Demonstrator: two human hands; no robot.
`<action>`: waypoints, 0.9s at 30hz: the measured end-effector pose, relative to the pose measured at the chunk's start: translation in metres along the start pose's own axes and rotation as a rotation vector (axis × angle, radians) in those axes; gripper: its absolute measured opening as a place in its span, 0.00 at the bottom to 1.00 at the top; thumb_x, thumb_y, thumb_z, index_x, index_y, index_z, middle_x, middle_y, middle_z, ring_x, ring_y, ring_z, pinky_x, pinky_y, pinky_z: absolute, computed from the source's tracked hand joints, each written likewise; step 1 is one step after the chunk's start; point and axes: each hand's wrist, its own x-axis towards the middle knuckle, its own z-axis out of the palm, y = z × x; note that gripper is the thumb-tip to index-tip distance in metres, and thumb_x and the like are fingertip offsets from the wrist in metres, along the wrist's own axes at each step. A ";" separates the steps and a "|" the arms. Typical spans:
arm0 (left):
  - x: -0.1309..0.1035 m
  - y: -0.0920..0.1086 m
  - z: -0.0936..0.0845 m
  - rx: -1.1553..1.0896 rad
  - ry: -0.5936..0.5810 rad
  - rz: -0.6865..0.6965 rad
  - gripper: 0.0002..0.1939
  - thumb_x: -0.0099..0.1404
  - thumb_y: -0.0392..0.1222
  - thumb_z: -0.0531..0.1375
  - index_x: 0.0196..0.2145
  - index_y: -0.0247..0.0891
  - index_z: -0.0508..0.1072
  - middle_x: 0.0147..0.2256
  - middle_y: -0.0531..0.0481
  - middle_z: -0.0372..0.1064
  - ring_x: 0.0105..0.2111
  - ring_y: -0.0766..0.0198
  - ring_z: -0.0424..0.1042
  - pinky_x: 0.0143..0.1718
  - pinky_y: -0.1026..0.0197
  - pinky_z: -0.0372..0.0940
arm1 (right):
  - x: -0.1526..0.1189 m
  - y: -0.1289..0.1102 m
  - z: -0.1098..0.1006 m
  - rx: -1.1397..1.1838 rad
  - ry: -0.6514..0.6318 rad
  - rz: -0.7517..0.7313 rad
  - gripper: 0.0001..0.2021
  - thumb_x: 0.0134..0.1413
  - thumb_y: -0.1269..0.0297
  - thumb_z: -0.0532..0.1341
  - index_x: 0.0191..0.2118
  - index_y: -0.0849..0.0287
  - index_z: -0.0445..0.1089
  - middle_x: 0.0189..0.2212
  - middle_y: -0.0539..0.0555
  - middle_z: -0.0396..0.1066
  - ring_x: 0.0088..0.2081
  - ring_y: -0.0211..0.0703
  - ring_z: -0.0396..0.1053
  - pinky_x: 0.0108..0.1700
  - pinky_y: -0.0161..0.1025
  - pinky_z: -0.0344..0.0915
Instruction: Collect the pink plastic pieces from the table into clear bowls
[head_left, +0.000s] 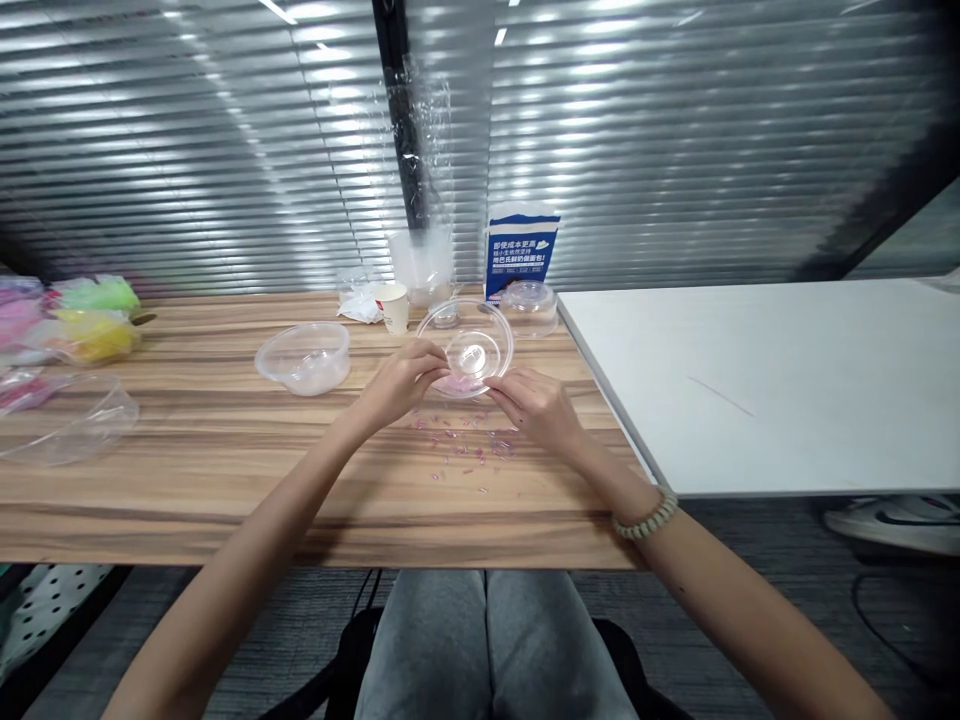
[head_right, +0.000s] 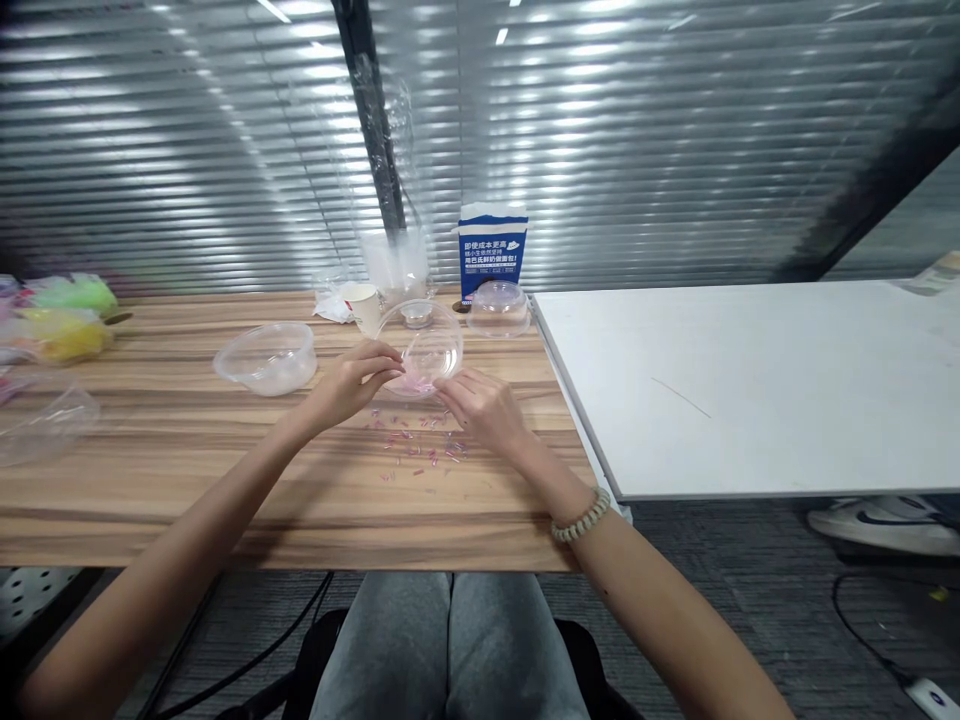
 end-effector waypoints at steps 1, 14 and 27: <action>-0.004 -0.001 -0.004 -0.002 0.041 0.016 0.10 0.66 0.39 0.52 0.35 0.35 0.73 0.39 0.43 0.70 0.42 0.61 0.68 0.44 0.57 0.64 | 0.000 0.000 0.000 -0.007 0.010 0.012 0.08 0.60 0.69 0.53 0.39 0.60 0.70 0.34 0.55 0.74 0.36 0.41 0.71 0.37 0.37 0.66; -0.065 -0.050 -0.009 0.154 0.225 -0.217 0.11 0.67 0.40 0.50 0.39 0.35 0.71 0.37 0.45 0.71 0.40 0.62 0.69 0.43 0.58 0.63 | -0.006 0.017 0.003 -0.112 0.230 0.406 0.09 0.57 0.64 0.55 0.38 0.60 0.70 0.30 0.54 0.74 0.30 0.43 0.70 0.32 0.39 0.64; -0.064 -0.017 0.004 0.085 0.197 -0.097 0.22 0.67 0.38 0.50 0.58 0.40 0.55 0.52 0.38 0.57 0.43 0.61 0.67 0.42 0.57 0.67 | -0.002 -0.001 0.003 0.091 0.031 0.109 0.07 0.59 0.68 0.54 0.39 0.60 0.68 0.32 0.56 0.72 0.35 0.43 0.69 0.37 0.41 0.66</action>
